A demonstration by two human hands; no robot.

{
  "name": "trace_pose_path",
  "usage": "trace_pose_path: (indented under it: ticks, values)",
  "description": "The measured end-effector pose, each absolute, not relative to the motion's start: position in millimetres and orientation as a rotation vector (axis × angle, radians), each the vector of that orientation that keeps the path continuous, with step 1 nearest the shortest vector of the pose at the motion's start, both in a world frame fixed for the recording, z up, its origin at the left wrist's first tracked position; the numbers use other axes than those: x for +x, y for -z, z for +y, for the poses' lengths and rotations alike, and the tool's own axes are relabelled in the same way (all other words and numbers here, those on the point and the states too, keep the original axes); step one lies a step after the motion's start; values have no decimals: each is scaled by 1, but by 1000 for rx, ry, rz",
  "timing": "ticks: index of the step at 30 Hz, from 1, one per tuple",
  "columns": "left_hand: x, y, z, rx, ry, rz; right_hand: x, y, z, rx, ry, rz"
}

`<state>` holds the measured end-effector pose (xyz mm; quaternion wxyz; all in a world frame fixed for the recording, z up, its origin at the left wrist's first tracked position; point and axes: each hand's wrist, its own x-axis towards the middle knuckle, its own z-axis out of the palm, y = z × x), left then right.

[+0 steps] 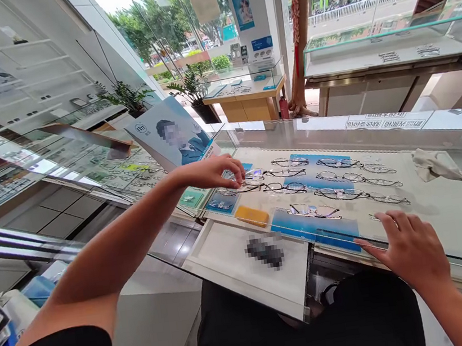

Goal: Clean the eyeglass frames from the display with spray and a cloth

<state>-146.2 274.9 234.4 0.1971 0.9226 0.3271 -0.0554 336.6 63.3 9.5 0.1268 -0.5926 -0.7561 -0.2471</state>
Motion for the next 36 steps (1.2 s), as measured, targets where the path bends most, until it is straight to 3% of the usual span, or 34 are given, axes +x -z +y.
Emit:
trace_pose_path:
  ticks: [11, 36]
  values:
    - [-127, -165, 393, 2653, 248, 1437, 336, -12, 66, -1681, 807, -2207]
    - [-132, -128, 395, 2771, 47, 1292, 338, -10, 64, -1753, 799, -2228]
